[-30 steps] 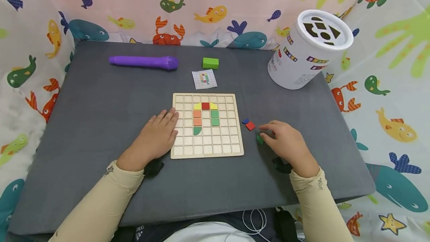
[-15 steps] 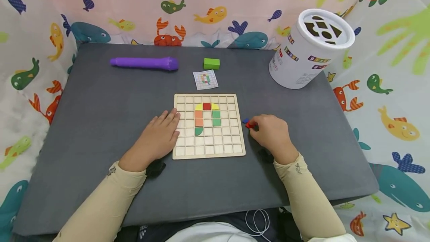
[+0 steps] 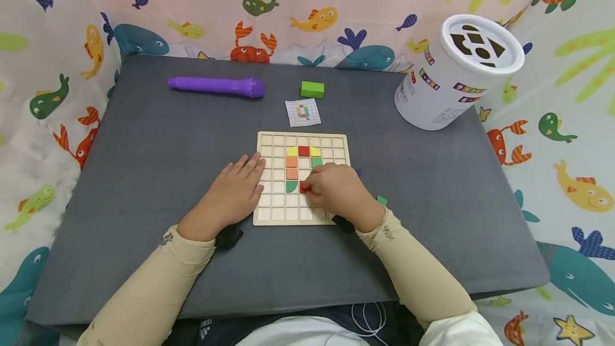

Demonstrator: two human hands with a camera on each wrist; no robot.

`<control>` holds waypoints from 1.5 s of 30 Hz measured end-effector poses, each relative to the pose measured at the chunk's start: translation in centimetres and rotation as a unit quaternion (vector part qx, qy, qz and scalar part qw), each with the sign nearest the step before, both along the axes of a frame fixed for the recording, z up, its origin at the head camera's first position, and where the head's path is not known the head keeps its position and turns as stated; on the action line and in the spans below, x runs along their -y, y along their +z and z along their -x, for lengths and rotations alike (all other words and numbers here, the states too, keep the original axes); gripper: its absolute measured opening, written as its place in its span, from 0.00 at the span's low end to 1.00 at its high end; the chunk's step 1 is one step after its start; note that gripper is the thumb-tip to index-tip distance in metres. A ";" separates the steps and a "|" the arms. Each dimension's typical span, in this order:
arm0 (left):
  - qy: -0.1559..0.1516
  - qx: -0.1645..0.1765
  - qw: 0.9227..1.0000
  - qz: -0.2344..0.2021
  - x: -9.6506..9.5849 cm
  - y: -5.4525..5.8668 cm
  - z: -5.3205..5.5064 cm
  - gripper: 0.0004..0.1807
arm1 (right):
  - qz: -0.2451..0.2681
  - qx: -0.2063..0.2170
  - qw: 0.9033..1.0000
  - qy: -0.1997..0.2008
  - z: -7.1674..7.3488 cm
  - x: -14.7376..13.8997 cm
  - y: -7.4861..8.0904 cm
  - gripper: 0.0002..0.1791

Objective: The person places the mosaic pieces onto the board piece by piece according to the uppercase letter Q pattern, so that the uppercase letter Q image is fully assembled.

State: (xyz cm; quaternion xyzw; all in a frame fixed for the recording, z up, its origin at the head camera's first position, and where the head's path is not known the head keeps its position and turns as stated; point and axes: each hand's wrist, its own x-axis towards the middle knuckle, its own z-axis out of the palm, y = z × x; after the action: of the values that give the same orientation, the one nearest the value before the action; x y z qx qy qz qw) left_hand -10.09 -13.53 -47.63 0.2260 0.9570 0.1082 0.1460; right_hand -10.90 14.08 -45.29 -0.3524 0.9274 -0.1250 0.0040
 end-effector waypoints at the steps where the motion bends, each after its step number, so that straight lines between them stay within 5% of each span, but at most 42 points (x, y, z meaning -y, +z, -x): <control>1: -0.001 0.001 1.000 -0.001 -0.1 0.1 0.0 0.35 | -0.003 0.003 1.000 0.002 0.0 0.0 0.0 0.06; 11: -0.004 -0.003 1.000 0.004 -0.4 0.0 0.0 0.35 | 0.012 0.029 0.999 -0.008 -1.1 -2.7 0.0 0.11; 20: -0.008 0.002 1.000 0.001 -0.5 0.0 0.1 0.35 | -0.037 -0.040 0.998 -0.013 -2.6 -2.5 -0.2 0.12; 25: -0.009 0.002 1.000 0.006 -0.5 -0.1 0.2 0.35 | -0.111 -0.080 0.990 -0.030 -4.1 -2.0 -0.3 0.16; 31: -0.003 -0.001 1.000 -0.001 -0.3 0.2 0.0 0.35 | -0.127 -0.129 0.982 -0.049 -5.4 -0.9 -0.4 0.18; 41: -0.003 -0.003 1.000 -0.004 -0.3 0.4 -0.2 0.34 | -0.218 -0.087 0.968 -0.093 -7.4 0.1 -0.6 0.33; 45: -0.003 -0.008 1.000 -0.006 -0.4 0.2 -0.1 0.35 | -0.205 -0.082 0.971 -0.093 -7.3 0.2 -0.6 0.34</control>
State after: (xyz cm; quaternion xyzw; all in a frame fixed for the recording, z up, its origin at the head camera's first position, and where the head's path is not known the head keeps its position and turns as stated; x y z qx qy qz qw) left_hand -9.96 -13.10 -47.41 0.2306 0.9568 0.1122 0.1373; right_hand -3.56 13.92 -45.90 -0.2658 0.9591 0.0971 -0.0112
